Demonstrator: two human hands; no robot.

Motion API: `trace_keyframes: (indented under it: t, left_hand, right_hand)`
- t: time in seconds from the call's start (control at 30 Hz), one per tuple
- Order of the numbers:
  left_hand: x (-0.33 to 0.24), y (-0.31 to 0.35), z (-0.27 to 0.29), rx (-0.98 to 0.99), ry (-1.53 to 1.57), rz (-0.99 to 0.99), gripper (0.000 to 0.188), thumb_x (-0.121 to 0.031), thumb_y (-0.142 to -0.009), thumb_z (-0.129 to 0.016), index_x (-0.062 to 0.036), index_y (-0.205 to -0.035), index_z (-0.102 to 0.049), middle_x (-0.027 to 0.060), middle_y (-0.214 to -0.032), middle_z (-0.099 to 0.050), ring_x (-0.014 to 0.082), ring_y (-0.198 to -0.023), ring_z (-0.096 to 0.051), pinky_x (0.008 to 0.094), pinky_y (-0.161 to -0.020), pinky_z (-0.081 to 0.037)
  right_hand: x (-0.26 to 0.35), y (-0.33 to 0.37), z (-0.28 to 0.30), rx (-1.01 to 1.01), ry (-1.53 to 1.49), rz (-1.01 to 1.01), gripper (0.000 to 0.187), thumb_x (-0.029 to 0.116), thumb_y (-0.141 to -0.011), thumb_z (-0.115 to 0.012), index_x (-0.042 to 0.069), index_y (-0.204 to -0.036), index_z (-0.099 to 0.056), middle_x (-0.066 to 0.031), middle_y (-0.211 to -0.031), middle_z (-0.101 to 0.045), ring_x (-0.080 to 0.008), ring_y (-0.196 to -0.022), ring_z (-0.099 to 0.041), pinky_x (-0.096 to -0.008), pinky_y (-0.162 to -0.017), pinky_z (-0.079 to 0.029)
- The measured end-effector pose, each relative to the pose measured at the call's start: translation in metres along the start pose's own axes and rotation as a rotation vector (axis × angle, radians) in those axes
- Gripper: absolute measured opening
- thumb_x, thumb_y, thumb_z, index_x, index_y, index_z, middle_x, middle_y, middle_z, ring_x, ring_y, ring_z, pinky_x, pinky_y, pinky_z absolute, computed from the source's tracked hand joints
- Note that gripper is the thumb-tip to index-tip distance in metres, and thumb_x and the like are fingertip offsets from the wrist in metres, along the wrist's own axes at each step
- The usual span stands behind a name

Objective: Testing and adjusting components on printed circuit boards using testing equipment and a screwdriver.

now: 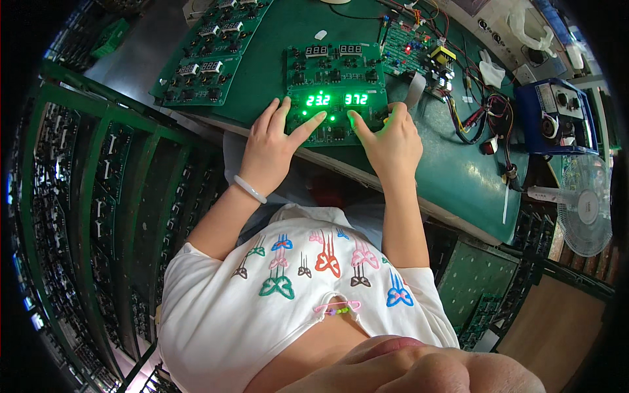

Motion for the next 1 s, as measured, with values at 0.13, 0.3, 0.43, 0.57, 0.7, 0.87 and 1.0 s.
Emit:
trace_keyframes:
  t: [0.13, 0.3, 0.43, 0.57, 0.7, 0.87, 1.0]
  left_hand:
    - [0.000, -0.001, 0.002, 0.006, -0.007, -0.007, 0.070, -0.001, -0.089, -0.049, -0.0419, -0.146, -0.043, 0.0236, -0.134, -0.052, 0.0401, -0.122, -0.052, 0.0467, -0.101, -0.046]
    - [0.000, -0.002, 0.003, 0.008, -0.066, -0.019, 0.069, -0.002, -0.089, -0.050, -0.0423, -0.145, -0.043, 0.0236, -0.133, -0.053, 0.0401, -0.121, -0.053, 0.0464, -0.100, -0.047]
    - [0.000, -0.002, 0.003, 0.011, -0.054, -0.024, 0.070, -0.002, -0.089, -0.050, -0.0428, -0.146, -0.042, 0.0234, -0.133, -0.054, 0.0398, -0.121, -0.054, 0.0460, -0.098, -0.048]
    - [0.003, -0.001, 0.005, -0.014, 0.017, -0.041, 0.073, -0.001, -0.089, -0.049, -0.0437, -0.148, -0.038, 0.0236, -0.131, -0.055, 0.0406, -0.119, -0.056, 0.0461, -0.096, -0.049]
    - [0.003, -0.001, 0.004, -0.018, 0.010, -0.049, 0.075, 0.000, -0.089, -0.049, -0.0440, -0.149, -0.035, 0.0239, -0.130, -0.056, 0.0410, -0.117, -0.057, 0.0462, -0.095, -0.049]
    - [0.001, -0.002, 0.006, -0.012, -0.017, -0.047, 0.072, 0.005, -0.086, -0.047, -0.0355, -0.146, -0.045, 0.0229, -0.132, -0.056, 0.0404, -0.121, -0.056, 0.0467, -0.097, -0.048]
    - [0.007, -0.001, 0.007, -0.044, 0.011, -0.018, 0.069, 0.005, -0.085, -0.049, -0.0285, -0.145, -0.047, 0.0223, -0.130, -0.058, 0.0379, -0.121, -0.056, 0.0463, -0.099, -0.046]
  right_hand:
    - [-0.001, -0.001, -0.001, -0.005, 0.034, 0.005, 0.064, 0.053, -0.074, -0.078, 0.001, -0.099, -0.050, -0.0165, -0.091, -0.065, -0.0342, -0.079, -0.068, -0.0420, -0.063, -0.055]
    - [-0.001, 0.001, 0.001, -0.023, -0.037, 0.083, 0.063, 0.052, -0.074, -0.078, 0.000, -0.099, -0.050, -0.0170, -0.091, -0.065, -0.0348, -0.079, -0.068, -0.0423, -0.064, -0.055]
    - [0.000, 0.001, 0.002, -0.016, -0.026, 0.054, 0.064, 0.052, -0.074, -0.078, 0.000, -0.099, -0.050, -0.0174, -0.091, -0.065, -0.0352, -0.078, -0.068, -0.0421, -0.063, -0.056]
    - [-0.002, 0.001, -0.001, 0.015, 0.001, 0.014, 0.065, 0.053, -0.074, -0.078, -0.001, -0.100, -0.051, -0.0171, -0.091, -0.065, -0.0349, -0.077, -0.068, -0.0418, -0.062, -0.056]
    - [-0.001, 0.004, 0.004, 0.042, -0.042, -0.015, 0.071, 0.055, -0.075, -0.078, -0.002, -0.111, -0.056, -0.0177, -0.097, -0.067, -0.0329, -0.087, -0.067, -0.0421, -0.073, -0.054]
    - [-0.008, 0.009, 0.022, -0.011, -0.112, 0.029, 0.067, 0.050, -0.075, -0.080, 0.001, -0.114, -0.057, -0.0151, -0.097, -0.064, -0.0319, -0.081, -0.067, -0.0418, -0.068, -0.054]
    - [-0.031, -0.001, 0.043, -0.054, -0.171, 0.006, 0.050, 0.041, -0.081, -0.077, 0.005, -0.111, -0.059, -0.0124, -0.095, -0.063, -0.0306, -0.076, -0.065, -0.0419, -0.067, -0.052]
Point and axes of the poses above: each hand's wrist, its own y-axis away from the middle knuckle, its own z-axis out of the back of the hand, x = y × z, the point moved 4 cm from there along -y, towards the middle knuckle
